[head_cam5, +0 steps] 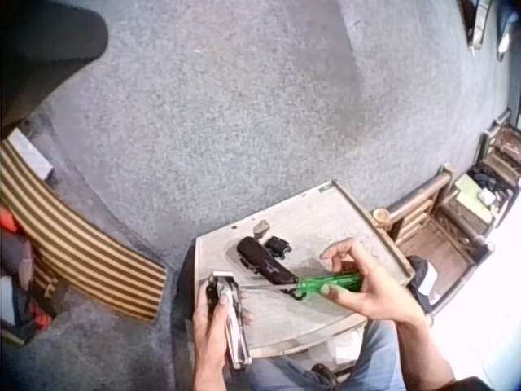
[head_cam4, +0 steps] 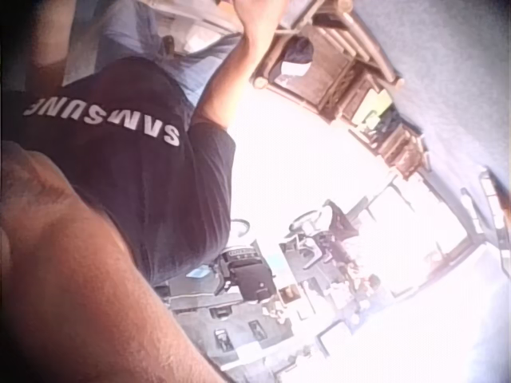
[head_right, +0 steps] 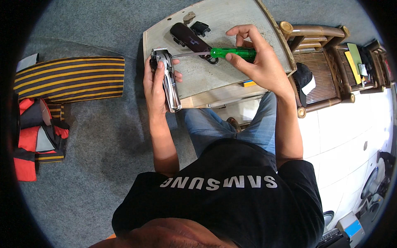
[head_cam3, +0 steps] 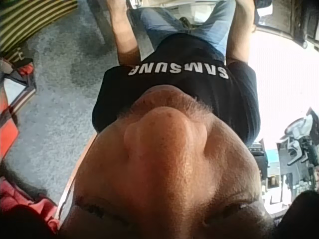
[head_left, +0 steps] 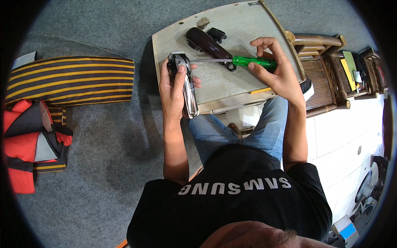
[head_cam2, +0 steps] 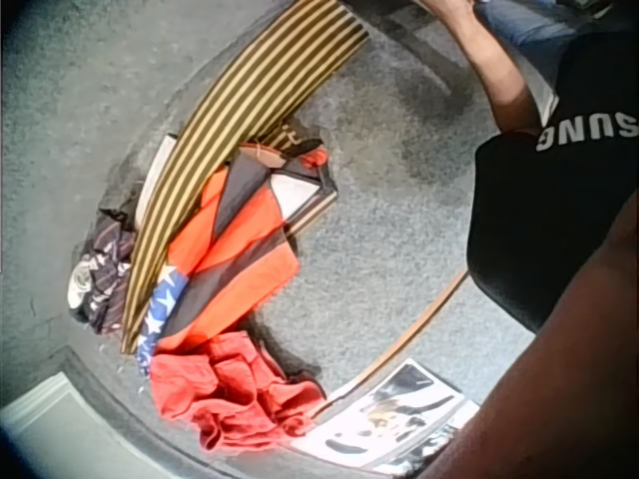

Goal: The person uses a screwdriver to tighten screws on the casing and blade assembly of two different electric clippers on a table.

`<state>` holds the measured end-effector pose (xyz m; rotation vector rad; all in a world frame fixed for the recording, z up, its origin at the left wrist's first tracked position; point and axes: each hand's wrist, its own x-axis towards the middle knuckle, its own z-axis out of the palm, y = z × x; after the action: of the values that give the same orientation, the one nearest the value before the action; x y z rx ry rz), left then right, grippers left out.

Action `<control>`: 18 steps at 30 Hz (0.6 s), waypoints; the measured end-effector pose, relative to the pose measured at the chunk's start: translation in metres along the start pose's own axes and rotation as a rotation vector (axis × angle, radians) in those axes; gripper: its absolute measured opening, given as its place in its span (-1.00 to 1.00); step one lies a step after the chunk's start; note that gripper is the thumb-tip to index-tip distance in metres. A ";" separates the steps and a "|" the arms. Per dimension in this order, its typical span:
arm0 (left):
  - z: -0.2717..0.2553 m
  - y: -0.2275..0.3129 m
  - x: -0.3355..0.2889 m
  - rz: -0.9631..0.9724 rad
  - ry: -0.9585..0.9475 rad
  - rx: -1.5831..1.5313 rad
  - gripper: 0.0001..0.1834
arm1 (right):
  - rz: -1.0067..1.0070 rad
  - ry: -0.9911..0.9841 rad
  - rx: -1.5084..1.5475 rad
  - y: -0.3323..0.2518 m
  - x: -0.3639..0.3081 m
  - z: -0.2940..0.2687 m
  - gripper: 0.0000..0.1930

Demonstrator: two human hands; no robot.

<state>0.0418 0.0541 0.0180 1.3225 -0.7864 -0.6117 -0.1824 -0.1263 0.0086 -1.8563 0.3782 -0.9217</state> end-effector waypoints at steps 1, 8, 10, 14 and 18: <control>0.000 0.000 0.000 0.001 0.001 0.003 -0.54 | -0.035 0.006 -0.042 0.001 0.000 0.000 -0.55; 0.000 -0.001 0.000 0.017 0.002 0.000 -0.55 | -0.079 -0.007 -0.215 0.002 0.002 0.008 -0.68; -0.002 -0.002 0.000 0.013 0.008 -0.011 -0.55 | -0.025 -0.051 -0.182 0.004 0.001 0.010 -0.68; -0.002 -0.001 0.000 0.006 -0.007 -0.013 -0.53 | -0.037 -0.076 -0.192 0.004 -0.001 0.010 -0.69; -0.004 -0.001 0.000 -0.003 -0.011 -0.035 -0.51 | -0.051 -0.096 -0.203 0.003 0.000 0.004 -0.68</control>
<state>0.0449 0.0559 0.0171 1.2891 -0.7795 -0.6330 -0.1788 -0.1250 0.0048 -2.0955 0.3783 -0.8497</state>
